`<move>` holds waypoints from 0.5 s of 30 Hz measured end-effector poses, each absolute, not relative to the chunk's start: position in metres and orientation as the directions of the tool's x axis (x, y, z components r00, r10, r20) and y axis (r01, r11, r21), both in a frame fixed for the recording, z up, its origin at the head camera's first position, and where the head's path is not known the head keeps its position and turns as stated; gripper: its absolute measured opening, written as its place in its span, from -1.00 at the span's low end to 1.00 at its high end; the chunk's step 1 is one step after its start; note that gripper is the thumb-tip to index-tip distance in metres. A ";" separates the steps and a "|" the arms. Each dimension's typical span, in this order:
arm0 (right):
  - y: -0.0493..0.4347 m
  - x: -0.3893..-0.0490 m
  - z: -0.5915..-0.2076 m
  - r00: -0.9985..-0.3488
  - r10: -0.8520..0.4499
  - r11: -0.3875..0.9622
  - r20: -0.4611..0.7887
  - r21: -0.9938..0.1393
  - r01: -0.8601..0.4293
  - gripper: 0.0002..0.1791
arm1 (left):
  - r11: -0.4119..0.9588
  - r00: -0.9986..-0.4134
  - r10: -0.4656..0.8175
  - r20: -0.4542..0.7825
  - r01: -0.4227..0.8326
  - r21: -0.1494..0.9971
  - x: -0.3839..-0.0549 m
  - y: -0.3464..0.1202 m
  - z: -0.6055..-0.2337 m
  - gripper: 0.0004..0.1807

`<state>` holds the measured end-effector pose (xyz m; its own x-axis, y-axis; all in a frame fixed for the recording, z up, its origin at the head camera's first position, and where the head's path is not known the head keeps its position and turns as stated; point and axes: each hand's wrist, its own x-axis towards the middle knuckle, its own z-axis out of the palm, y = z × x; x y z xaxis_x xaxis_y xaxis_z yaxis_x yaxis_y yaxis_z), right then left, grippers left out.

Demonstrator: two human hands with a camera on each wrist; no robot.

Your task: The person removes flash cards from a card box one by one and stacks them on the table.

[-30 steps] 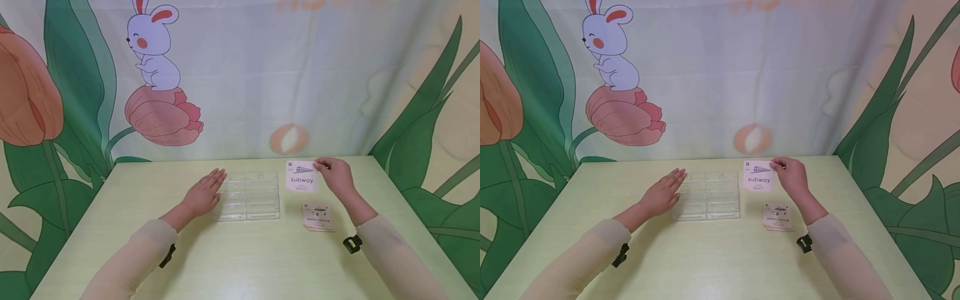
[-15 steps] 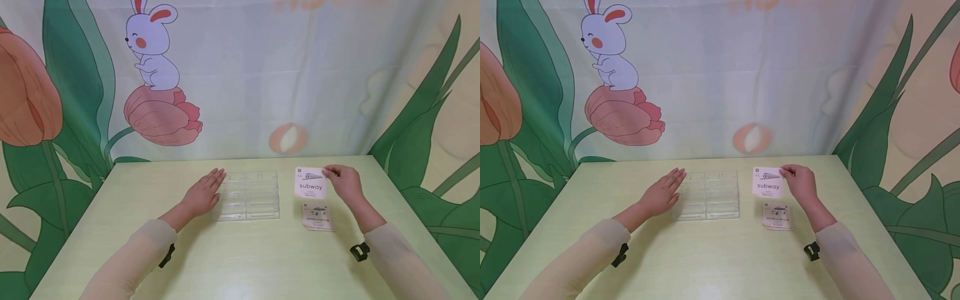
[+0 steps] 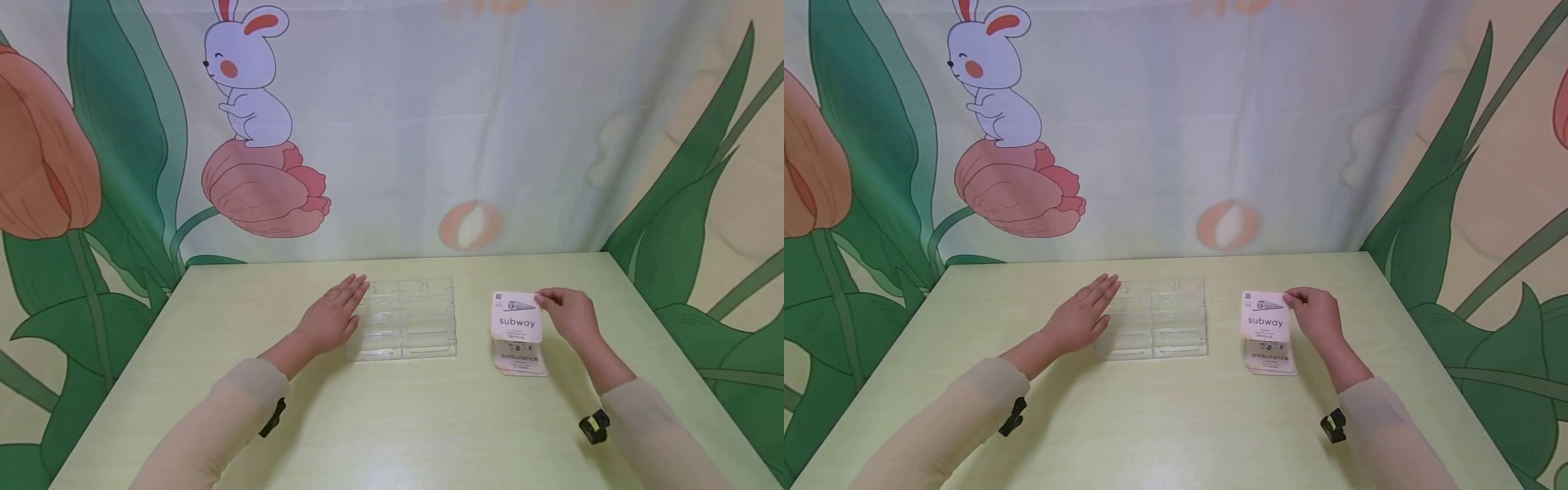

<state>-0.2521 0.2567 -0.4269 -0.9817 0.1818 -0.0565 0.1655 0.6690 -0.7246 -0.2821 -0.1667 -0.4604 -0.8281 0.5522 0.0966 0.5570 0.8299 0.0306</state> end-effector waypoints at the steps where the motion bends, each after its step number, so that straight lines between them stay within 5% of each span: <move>1: 0.258 -0.252 -0.430 -0.981 0.181 0.669 -0.065 -0.723 0.171 -0.59 | 0.830 -0.828 0.552 0.097 0.556 0.030 -0.282 -0.167 -0.461 -0.28; 15: 0.273 -0.253 -0.461 -0.958 0.157 0.669 -0.239 -0.688 0.282 -0.59 | 0.828 -0.825 0.556 0.103 0.560 0.016 -0.284 -0.167 -0.463 -0.28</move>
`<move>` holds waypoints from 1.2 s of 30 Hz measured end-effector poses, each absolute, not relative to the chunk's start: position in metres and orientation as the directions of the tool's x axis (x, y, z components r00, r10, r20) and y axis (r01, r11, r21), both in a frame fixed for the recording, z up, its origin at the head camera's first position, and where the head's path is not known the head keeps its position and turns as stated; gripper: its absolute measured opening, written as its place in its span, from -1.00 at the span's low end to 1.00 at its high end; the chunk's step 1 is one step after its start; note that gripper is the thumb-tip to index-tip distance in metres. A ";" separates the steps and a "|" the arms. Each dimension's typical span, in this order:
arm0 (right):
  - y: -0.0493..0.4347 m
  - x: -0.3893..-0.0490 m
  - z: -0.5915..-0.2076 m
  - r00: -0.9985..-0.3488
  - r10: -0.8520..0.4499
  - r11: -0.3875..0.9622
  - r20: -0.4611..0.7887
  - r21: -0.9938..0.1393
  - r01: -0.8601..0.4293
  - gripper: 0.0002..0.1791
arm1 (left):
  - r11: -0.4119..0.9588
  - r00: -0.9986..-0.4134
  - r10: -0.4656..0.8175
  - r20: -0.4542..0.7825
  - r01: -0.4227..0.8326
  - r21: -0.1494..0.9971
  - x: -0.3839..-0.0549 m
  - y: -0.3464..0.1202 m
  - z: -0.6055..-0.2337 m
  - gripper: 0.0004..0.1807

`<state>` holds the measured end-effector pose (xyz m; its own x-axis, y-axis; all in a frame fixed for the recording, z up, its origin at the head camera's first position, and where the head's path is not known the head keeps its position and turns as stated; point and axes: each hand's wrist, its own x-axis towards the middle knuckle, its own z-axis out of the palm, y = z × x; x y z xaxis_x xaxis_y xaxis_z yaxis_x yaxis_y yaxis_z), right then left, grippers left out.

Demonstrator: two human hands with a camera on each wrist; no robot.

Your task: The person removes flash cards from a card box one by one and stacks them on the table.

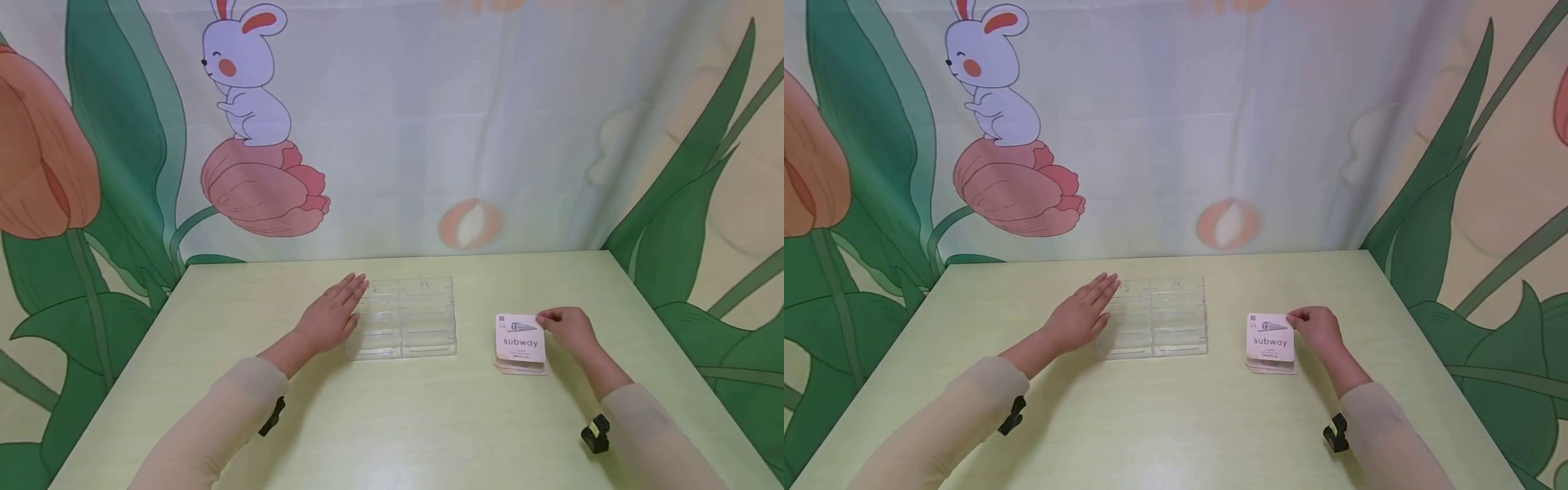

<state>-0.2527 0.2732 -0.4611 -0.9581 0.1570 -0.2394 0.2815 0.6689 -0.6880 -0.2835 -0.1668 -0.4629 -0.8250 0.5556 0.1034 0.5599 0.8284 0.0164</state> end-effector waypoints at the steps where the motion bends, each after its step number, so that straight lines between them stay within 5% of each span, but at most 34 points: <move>1: 0.273 -0.253 -0.462 -0.955 0.157 0.666 -0.253 -0.686 0.292 -0.60 | 0.828 -0.825 0.556 0.102 0.560 0.015 -0.284 -0.167 -0.463 -0.28; 36: 0.277 -0.264 -0.490 -0.945 0.158 0.720 -0.286 -0.622 0.308 -0.68 | 0.829 -0.823 0.556 0.113 0.560 0.004 -0.286 -0.167 -0.466 -0.29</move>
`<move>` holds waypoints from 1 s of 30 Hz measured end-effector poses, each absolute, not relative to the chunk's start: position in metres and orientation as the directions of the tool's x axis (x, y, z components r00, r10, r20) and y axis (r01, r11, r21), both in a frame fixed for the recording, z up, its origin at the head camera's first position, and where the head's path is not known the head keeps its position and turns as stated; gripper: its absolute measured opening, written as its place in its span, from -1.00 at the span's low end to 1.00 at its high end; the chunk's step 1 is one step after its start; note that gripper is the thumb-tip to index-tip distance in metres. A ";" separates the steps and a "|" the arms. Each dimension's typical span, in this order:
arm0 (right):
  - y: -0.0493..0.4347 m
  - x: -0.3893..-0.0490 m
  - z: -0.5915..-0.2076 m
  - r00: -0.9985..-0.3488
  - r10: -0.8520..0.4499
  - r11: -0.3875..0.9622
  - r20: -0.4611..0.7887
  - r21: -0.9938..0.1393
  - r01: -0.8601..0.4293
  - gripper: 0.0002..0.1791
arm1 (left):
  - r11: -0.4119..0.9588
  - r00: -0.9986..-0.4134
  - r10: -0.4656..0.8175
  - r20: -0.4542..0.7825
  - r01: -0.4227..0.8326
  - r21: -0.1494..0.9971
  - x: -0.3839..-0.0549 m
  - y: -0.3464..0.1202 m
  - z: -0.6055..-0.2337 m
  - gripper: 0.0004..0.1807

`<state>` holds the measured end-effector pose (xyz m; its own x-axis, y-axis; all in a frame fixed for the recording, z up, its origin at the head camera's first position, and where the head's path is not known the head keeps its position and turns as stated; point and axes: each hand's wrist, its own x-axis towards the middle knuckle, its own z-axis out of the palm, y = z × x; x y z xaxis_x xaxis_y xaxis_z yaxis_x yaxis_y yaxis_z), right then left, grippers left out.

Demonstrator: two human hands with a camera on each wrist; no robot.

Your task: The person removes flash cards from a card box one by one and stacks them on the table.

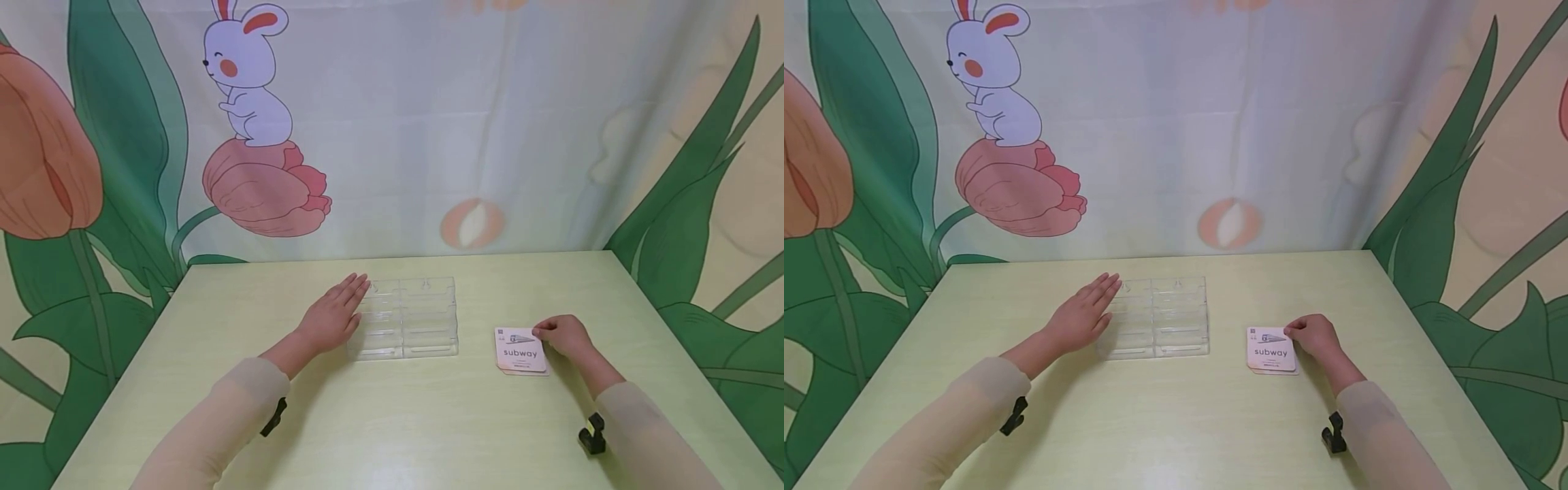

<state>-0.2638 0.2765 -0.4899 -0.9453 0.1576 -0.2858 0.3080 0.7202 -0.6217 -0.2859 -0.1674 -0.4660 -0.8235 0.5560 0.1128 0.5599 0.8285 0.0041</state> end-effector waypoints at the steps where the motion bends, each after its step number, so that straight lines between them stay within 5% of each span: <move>1: 0.277 -0.264 -0.490 -0.944 0.162 0.718 -0.289 -0.622 0.314 -0.68 | 0.828 -0.823 0.556 0.113 0.560 0.006 -0.286 -0.167 -0.466 -0.29; 30: 0.275 -0.263 -0.492 -0.936 0.197 0.703 -0.291 -0.623 0.341 -0.70 | 0.827 -0.822 0.557 0.117 0.562 0.008 -0.284 -0.167 -0.465 -0.29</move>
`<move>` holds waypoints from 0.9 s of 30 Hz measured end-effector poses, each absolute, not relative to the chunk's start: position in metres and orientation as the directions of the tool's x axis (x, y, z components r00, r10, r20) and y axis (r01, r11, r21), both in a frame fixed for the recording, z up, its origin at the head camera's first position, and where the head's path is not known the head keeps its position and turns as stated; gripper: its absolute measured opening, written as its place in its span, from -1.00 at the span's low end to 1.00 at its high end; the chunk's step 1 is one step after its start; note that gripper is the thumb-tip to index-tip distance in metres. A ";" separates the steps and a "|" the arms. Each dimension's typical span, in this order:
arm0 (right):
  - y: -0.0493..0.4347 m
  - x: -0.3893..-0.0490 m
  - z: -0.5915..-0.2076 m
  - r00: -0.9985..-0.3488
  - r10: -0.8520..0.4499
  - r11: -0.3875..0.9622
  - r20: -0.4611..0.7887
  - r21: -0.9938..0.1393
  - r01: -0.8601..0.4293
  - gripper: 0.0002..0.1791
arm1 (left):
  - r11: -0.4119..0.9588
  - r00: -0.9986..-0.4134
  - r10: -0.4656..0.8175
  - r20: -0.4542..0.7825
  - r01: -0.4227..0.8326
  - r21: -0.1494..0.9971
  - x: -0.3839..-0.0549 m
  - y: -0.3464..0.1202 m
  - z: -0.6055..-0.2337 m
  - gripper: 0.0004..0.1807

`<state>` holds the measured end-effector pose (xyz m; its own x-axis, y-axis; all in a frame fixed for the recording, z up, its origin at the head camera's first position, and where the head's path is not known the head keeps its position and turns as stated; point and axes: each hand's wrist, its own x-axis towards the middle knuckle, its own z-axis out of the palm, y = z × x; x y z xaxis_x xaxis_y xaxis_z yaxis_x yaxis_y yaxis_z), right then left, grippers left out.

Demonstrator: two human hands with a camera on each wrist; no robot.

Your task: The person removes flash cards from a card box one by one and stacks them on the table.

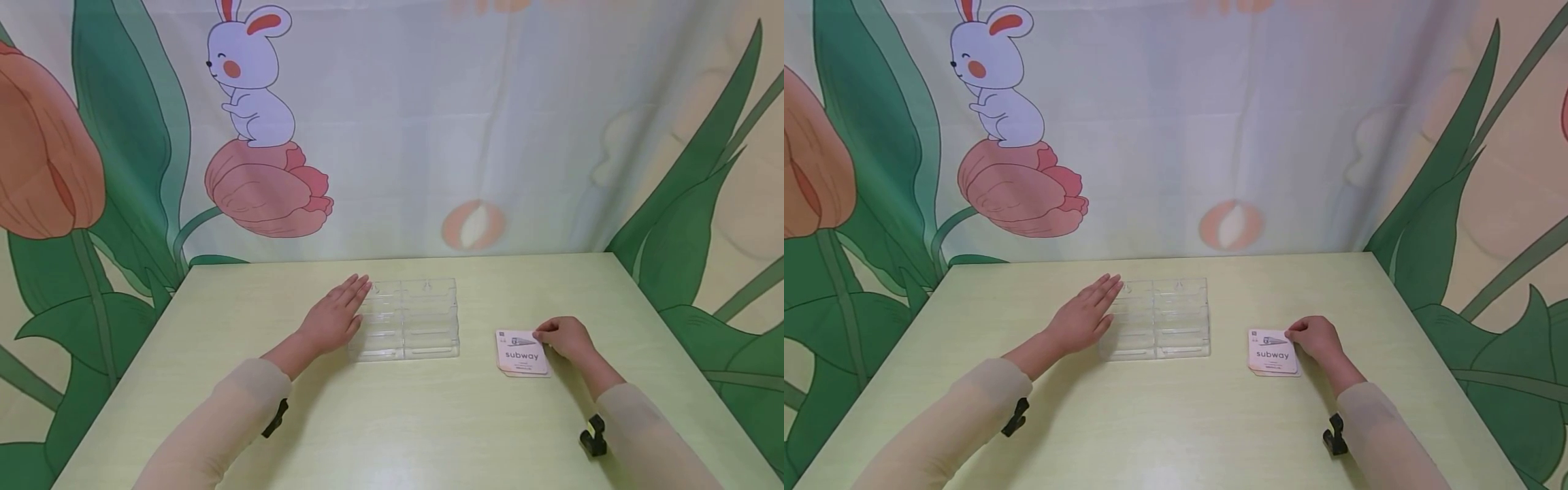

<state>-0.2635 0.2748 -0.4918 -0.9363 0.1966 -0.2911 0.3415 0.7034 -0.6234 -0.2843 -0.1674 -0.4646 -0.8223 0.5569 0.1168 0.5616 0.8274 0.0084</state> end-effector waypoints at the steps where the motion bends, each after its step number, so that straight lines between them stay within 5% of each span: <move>1: 0.275 -0.263 -0.491 -0.936 0.197 0.705 -0.291 -0.622 0.342 -0.70 | 0.827 -0.822 0.557 0.117 0.562 0.011 -0.284 -0.167 -0.465 -0.29; 27: 0.276 -0.262 -0.490 -0.940 0.191 0.724 -0.282 -0.606 0.329 -0.78 | 0.822 -0.818 0.563 0.118 0.569 0.020 -0.285 -0.166 -0.462 -0.29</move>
<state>-0.2621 0.2756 -0.4904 -0.9400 0.1912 -0.2825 0.3294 0.7241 -0.6060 -0.2848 -0.1657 -0.4625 -0.8179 0.5632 0.1177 0.5689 0.8222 0.0195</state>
